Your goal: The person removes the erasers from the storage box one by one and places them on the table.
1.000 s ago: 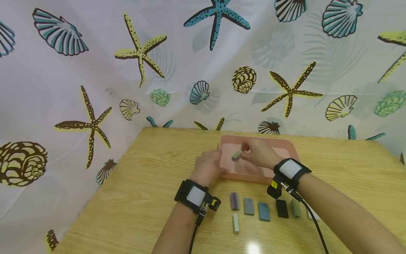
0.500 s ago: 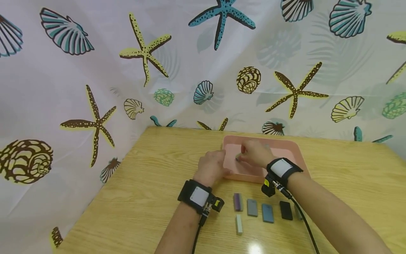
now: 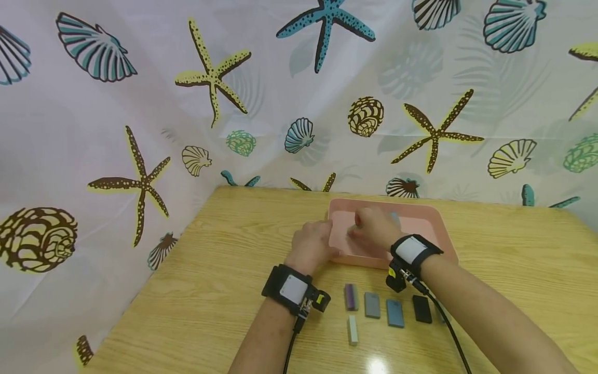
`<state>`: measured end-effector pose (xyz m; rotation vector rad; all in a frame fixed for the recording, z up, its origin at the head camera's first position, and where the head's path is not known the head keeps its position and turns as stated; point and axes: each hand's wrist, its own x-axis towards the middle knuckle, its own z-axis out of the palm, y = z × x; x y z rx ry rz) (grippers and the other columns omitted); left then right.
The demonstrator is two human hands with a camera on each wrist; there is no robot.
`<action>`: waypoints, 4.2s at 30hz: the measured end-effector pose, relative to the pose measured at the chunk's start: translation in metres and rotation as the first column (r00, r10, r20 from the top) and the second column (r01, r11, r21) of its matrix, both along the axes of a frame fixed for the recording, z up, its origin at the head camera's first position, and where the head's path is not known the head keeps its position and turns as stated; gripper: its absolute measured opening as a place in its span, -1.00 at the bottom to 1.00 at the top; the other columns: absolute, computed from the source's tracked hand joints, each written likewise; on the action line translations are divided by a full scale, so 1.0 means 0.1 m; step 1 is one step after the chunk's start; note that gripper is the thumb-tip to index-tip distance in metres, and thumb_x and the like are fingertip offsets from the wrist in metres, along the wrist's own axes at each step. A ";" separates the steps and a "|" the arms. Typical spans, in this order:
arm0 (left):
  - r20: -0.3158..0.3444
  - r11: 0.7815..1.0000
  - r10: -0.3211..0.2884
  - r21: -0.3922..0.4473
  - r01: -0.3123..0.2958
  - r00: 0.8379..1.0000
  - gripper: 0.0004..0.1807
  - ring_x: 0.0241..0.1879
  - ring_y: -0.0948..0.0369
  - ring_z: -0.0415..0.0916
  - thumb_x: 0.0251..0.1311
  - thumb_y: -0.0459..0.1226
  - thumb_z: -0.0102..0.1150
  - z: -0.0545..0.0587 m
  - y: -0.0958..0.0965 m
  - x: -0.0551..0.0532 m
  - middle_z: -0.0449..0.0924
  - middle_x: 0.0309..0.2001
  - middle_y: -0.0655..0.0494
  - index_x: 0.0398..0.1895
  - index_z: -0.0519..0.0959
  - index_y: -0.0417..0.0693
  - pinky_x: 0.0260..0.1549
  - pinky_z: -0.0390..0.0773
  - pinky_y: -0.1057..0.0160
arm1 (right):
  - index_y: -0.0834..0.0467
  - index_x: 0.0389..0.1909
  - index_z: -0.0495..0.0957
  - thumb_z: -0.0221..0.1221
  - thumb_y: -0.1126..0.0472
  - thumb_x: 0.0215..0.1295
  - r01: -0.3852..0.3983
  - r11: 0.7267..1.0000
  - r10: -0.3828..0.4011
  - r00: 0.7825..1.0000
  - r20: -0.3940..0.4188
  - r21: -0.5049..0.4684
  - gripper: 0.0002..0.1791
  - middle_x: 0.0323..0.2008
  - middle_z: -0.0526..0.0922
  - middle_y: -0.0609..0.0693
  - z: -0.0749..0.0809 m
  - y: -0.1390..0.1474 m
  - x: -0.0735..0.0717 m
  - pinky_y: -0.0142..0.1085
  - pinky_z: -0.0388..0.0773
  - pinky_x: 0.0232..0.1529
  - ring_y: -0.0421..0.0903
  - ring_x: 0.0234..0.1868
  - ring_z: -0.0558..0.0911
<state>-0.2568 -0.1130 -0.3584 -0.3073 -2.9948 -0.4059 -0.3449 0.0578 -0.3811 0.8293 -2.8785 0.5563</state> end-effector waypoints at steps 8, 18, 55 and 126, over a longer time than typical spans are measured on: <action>0.006 1.000 0.004 0.003 -0.004 1.000 -0.47 -0.22 0.14 0.50 -0.13 -0.02 0.40 -0.01 0.02 0.00 0.60 -0.20 0.10 -0.10 0.49 -0.07 -0.30 0.50 0.15 | 0.17 -0.50 0.50 0.28 0.21 -0.03 -0.050 0.997 0.049 0.999 -0.024 -0.055 -0.84 -0.56 0.54 -0.03 -0.04 0.08 0.00 -0.25 0.45 -0.52 -0.13 -0.55 0.47; 0.029 1.000 0.007 0.023 -0.007 1.000 -0.48 -0.24 0.16 0.51 -0.14 -0.01 0.40 0.00 0.01 0.00 0.60 -0.19 0.09 -0.13 0.49 -0.06 -0.35 0.49 0.19 | 0.18 -0.37 0.52 0.25 0.15 0.06 -0.083 0.996 0.083 0.996 0.012 -0.046 -0.80 -0.34 0.58 0.05 0.09 0.20 0.17 -0.17 0.50 -0.36 -0.11 -0.40 0.51; 0.001 0.998 -0.012 0.058 0.012 1.000 -0.48 -0.31 0.19 0.50 -0.17 -0.03 0.43 -0.02 -0.01 -0.01 0.60 -0.26 0.07 -0.19 0.49 -0.10 -0.43 0.48 0.20 | -0.09 -0.41 0.42 0.24 0.20 0.10 -0.342 0.935 0.322 0.929 -0.183 -0.090 -0.82 -0.25 0.50 -0.16 0.30 0.41 0.83 -0.32 0.36 -0.31 -0.28 -0.55 0.29; 0.044 0.998 -0.007 0.070 0.003 0.999 -0.34 -0.11 0.10 0.48 -0.13 -0.01 0.39 0.00 0.01 0.00 0.56 -0.04 0.01 0.04 0.43 -0.14 -0.21 0.49 0.13 | -0.12 -0.28 0.42 0.24 0.11 0.14 -0.504 0.847 0.514 0.858 0.016 -0.167 -0.81 -0.26 0.36 -0.24 0.03 0.57 1.69 -0.50 0.35 -0.53 -0.32 -0.52 0.36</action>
